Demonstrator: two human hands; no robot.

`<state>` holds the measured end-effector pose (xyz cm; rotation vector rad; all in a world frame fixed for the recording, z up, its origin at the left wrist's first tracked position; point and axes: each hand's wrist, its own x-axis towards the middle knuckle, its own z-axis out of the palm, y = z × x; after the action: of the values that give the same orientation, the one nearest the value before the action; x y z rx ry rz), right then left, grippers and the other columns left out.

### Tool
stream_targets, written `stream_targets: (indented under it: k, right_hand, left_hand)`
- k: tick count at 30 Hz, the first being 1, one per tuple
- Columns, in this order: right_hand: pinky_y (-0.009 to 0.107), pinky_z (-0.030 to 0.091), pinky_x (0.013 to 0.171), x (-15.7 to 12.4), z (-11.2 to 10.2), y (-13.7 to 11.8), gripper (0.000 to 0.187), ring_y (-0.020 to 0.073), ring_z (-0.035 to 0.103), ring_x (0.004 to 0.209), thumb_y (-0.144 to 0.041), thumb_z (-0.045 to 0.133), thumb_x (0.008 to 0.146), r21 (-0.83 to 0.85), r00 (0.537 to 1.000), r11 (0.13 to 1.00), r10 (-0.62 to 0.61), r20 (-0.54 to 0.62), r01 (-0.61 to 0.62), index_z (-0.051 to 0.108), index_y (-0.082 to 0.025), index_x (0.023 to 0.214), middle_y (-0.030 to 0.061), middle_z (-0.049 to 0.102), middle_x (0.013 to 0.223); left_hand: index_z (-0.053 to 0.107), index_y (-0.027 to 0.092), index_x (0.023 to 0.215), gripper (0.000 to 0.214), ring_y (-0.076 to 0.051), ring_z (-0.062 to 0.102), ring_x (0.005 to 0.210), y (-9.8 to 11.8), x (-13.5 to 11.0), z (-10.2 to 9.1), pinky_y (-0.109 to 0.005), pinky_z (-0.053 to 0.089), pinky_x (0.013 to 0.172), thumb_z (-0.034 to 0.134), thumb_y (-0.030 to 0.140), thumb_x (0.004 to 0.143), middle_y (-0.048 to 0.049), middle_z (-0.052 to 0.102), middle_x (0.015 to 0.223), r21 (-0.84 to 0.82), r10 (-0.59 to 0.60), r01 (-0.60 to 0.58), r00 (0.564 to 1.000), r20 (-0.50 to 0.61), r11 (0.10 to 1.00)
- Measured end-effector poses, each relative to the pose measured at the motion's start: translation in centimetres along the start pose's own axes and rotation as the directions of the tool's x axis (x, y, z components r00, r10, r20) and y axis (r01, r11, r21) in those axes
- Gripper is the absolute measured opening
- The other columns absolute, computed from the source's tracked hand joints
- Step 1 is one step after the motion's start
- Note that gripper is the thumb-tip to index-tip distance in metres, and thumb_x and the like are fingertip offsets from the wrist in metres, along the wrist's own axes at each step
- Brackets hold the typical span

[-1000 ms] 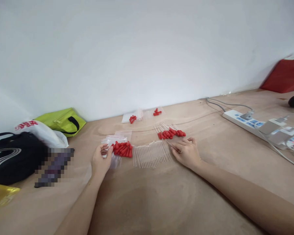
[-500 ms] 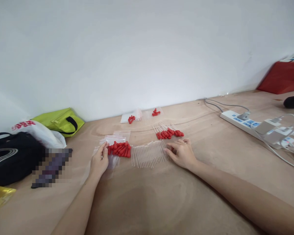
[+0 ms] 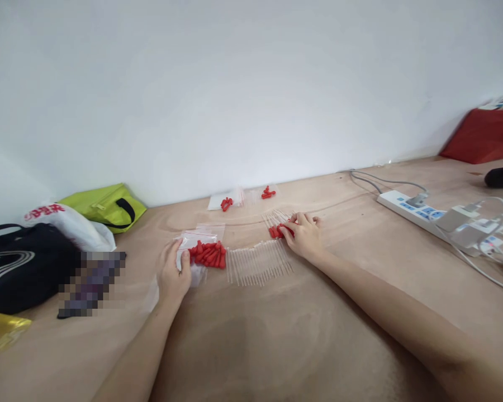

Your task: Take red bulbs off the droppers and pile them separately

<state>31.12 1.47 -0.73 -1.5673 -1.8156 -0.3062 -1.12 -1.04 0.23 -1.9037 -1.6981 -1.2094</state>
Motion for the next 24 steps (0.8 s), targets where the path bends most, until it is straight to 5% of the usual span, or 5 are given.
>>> stream_targets:
  k: [4,10,13,18,24]
  right_hand:
    - [0.037,0.020,0.081,-0.7,-1.3,0.2,0.023,0.0169,0.047,0.082,-0.035,0.046,0.084,0.141,0.990,0.990,0.025,-0.140,-0.005,0.068,-0.025,0.084,0.0039,0.061,0.087]
    - [0.036,0.023,0.083,-4.1,-3.0,0.3,0.023,0.0138,0.051,0.072,-0.035,0.045,0.085,0.459,0.991,0.883,-0.128,0.034,0.098,0.066,-0.028,0.094,-0.0005,0.064,0.070]
    - [0.037,0.023,0.083,-5.1,-3.0,-0.1,0.022,0.0147,0.050,0.076,-0.034,0.046,0.085,0.521,0.976,0.843,-0.204,0.078,0.134,0.065,-0.028,0.095,-0.0011,0.063,0.066]
    - [0.037,0.023,0.083,-5.2,-3.1,-0.9,0.020,0.0142,0.050,0.079,-0.032,0.049,0.084,0.539,0.952,0.816,-0.295,0.080,0.207,0.063,-0.028,0.097,-0.0015,0.064,0.073]
    - [0.040,0.021,0.088,-5.1,-3.1,-1.4,0.014,0.0127,0.049,0.074,-0.038,0.056,0.079,0.405,0.922,0.835,-0.382,-0.059,0.372,0.066,-0.028,0.084,-0.0025,0.064,0.072]
  left_hand:
    - [0.056,0.018,0.104,0.027,-0.025,0.048,0.108,3.2,-0.5,-0.5,-0.043,0.034,0.095,0.049,0.026,0.080,-0.0104,0.058,0.104,0.050,0.250,-0.245,0.962,-0.107,0.968]
    - [0.053,0.020,0.112,0.031,-0.023,0.049,0.108,9.6,-2.3,0.1,-0.044,0.028,0.098,0.049,0.022,0.081,-0.0085,0.059,0.109,-0.049,0.558,-0.556,0.828,0.060,0.830]
    - [0.056,0.022,0.108,0.026,-0.021,0.053,0.101,11.5,-2.9,1.1,-0.044,0.024,0.098,0.047,0.023,0.084,-0.0055,0.064,0.103,-0.097,0.585,-0.577,0.802,0.120,0.811]
    - [0.063,0.023,0.087,0.017,-0.014,0.058,0.073,12.1,-3.4,1.8,-0.042,0.025,0.092,0.047,0.025,0.085,0.0021,0.066,0.068,-0.170,0.534,-0.514,0.838,0.107,0.841]
    - [0.062,0.022,0.077,0.016,-0.014,0.056,0.070,12.1,-3.6,1.6,-0.042,0.024,0.088,0.048,0.025,0.084,0.0035,0.063,0.061,-0.234,0.542,-0.505,0.830,0.131,0.831]
